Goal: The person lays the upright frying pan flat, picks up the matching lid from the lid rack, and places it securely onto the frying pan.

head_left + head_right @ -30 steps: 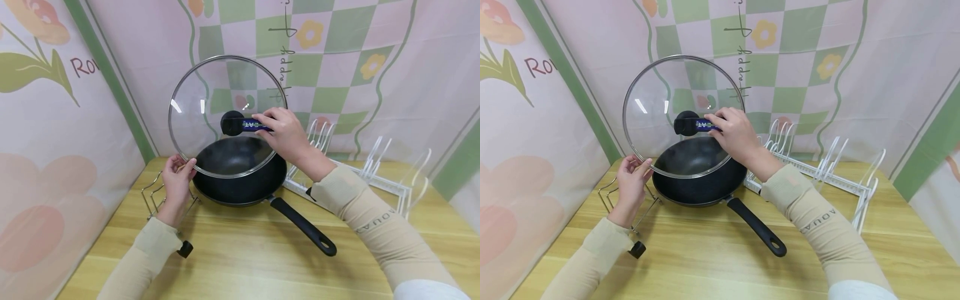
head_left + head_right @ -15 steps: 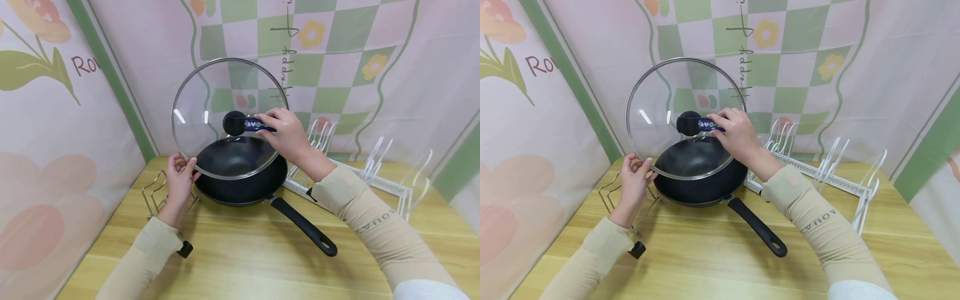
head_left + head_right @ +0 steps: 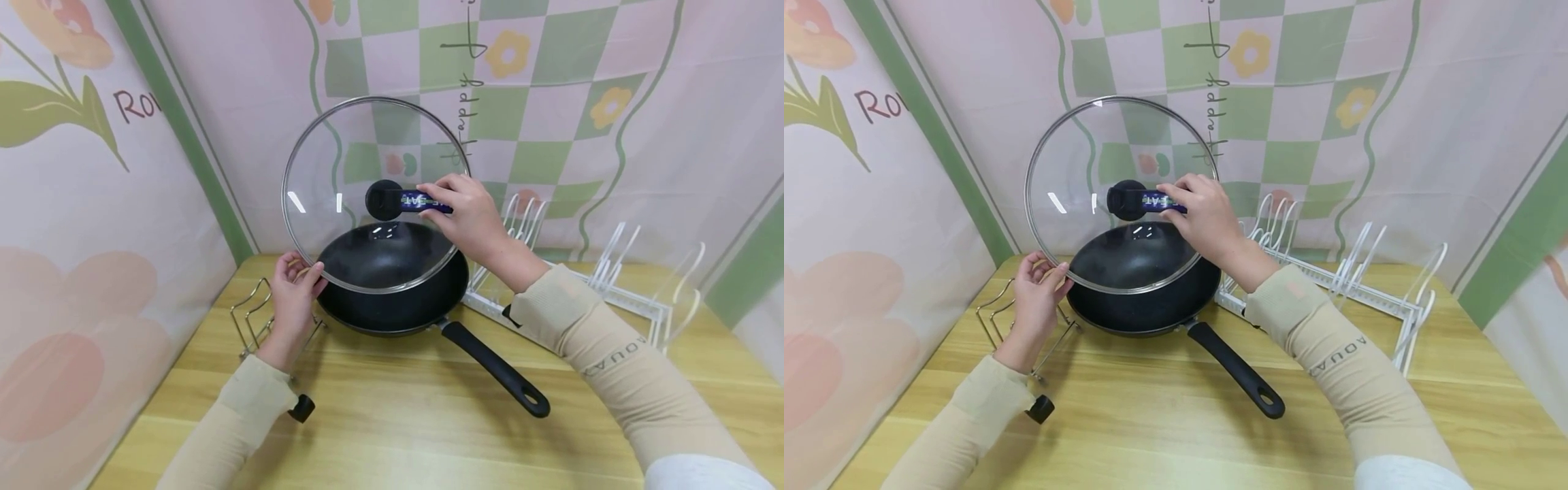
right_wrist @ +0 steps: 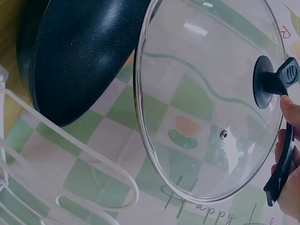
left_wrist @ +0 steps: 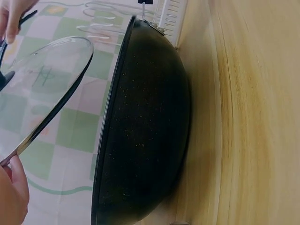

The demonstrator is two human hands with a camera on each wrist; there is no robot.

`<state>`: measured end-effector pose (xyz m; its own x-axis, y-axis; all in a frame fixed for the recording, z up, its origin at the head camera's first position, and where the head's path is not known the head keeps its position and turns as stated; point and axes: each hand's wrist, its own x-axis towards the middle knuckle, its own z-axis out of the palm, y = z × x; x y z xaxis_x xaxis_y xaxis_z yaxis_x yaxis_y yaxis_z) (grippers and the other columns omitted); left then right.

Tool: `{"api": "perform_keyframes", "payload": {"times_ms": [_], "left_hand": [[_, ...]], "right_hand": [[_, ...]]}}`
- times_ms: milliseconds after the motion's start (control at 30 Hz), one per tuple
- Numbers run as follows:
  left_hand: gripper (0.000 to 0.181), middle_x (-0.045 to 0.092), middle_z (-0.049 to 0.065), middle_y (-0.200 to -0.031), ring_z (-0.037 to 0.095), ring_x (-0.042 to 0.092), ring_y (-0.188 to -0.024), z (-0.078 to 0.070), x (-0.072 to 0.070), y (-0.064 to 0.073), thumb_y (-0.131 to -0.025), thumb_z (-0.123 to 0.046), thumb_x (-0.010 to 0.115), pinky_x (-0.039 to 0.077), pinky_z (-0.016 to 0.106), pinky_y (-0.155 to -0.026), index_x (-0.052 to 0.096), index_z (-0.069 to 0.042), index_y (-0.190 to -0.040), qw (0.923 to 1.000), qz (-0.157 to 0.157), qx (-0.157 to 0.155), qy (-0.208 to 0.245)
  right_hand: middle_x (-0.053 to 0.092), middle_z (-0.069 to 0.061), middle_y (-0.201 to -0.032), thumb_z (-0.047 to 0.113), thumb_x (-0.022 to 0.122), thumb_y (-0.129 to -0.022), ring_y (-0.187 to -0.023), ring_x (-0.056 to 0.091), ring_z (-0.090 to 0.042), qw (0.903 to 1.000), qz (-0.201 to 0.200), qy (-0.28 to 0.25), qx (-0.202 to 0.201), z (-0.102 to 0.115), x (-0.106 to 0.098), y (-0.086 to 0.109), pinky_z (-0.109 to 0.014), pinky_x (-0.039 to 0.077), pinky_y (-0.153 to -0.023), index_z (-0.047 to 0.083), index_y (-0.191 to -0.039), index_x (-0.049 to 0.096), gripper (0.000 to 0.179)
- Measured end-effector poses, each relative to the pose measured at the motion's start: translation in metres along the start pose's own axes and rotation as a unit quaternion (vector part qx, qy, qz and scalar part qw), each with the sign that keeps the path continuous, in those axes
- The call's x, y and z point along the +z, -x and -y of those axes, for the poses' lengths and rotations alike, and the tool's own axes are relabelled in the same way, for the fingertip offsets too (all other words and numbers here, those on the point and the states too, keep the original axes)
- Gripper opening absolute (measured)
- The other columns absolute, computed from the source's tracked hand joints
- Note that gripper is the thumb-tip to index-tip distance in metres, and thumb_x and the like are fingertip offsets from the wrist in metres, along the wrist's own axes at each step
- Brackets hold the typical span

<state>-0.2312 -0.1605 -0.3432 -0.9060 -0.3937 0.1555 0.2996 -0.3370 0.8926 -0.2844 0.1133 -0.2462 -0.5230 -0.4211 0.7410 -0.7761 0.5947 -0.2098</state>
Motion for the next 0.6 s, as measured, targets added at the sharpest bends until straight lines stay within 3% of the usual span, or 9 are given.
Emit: {"api": "perform_keyframes", "payload": {"times_ms": [267,600], "left_hand": [[0.031,0.054,0.008,-0.100,0.011,0.063,-0.080,0.0030,-0.0033,0.0004,-0.094,0.015,0.063,0.058,0.021,-0.064,0.050,-0.005,-0.113,0.9999,0.002,-0.004,0.010],[0.028,0.056,0.006,-0.096,0.009,0.063,-0.076,0.0056,-0.0038,0.0021,-0.093,0.017,0.063,0.058,0.021,-0.062,0.053,-0.004,-0.110,0.9999,-0.008,-0.014,0.007]], "right_hand": [[0.067,-0.021,-0.110,0.007,0.082,-0.087,-0.103,0.058,-0.038,0.9996,0.025,-0.003,0.013,-0.0010,0.0009,0.0018,-0.052,0.044,-0.096,-0.003,-0.126,0.070,0.042],[0.067,-0.021,-0.109,0.007,0.082,-0.087,-0.104,0.058,-0.038,0.9996,0.027,-0.010,-0.002,-0.0038,0.0033,0.0011,-0.053,0.043,-0.096,-0.004,-0.125,0.071,0.041]]}}
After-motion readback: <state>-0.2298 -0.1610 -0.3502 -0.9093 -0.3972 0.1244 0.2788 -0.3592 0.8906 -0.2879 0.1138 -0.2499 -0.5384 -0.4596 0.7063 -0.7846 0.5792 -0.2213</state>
